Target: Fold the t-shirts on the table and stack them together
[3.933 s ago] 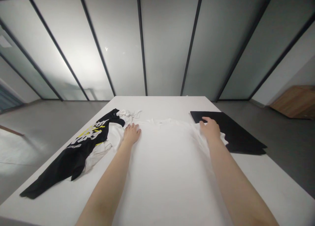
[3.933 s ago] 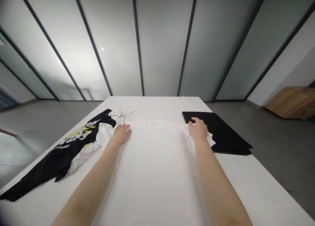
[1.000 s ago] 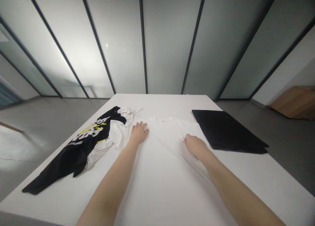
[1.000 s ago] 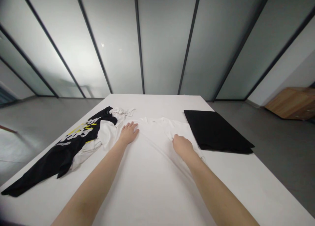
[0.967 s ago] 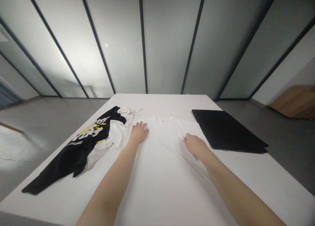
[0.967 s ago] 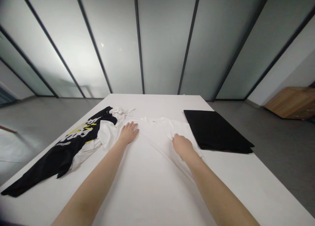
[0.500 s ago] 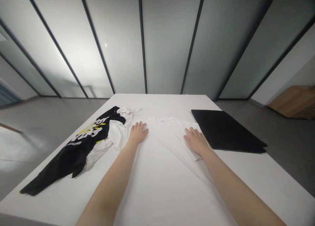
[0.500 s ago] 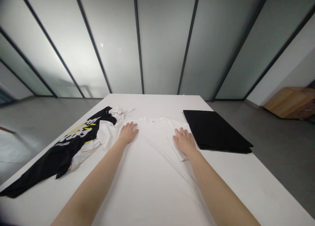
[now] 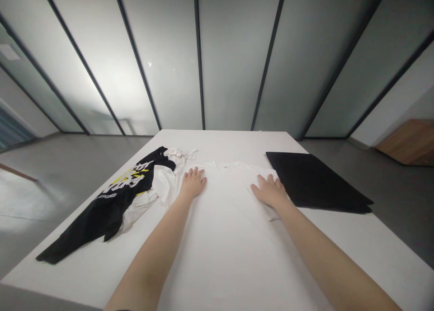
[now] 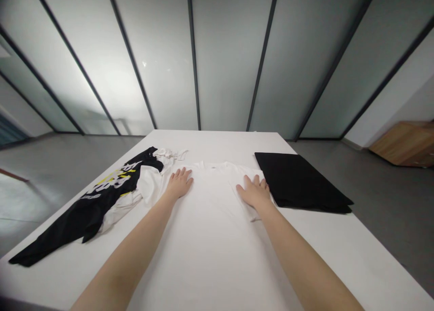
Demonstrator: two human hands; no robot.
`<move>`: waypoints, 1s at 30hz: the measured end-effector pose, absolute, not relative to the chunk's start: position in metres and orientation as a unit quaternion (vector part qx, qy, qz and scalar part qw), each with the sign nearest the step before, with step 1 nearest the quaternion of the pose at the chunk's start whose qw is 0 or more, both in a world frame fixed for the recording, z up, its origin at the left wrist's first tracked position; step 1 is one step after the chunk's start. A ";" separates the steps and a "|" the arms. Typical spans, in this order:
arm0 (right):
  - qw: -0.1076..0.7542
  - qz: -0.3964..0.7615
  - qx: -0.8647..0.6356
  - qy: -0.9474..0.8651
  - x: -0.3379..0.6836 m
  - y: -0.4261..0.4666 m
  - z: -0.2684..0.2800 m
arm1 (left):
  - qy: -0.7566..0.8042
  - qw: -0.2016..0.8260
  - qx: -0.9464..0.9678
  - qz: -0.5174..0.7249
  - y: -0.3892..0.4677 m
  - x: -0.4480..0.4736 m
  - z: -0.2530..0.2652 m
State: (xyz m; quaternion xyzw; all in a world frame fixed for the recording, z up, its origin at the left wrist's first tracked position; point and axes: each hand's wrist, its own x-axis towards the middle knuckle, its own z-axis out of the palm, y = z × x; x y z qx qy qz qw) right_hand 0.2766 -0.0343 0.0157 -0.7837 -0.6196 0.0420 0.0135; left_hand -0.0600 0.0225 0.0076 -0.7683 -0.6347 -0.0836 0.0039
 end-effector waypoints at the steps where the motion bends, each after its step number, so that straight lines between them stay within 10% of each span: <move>1: 0.010 0.053 -0.789 -0.612 0.276 -0.028 0.019 | -0.635 0.007 -0.768 -0.082 0.023 -0.059 0.007; 30: 0.025 0.091 -0.776 -0.623 0.236 0.029 0.015 | -0.653 -0.003 -0.756 -0.046 0.077 -0.036 0.014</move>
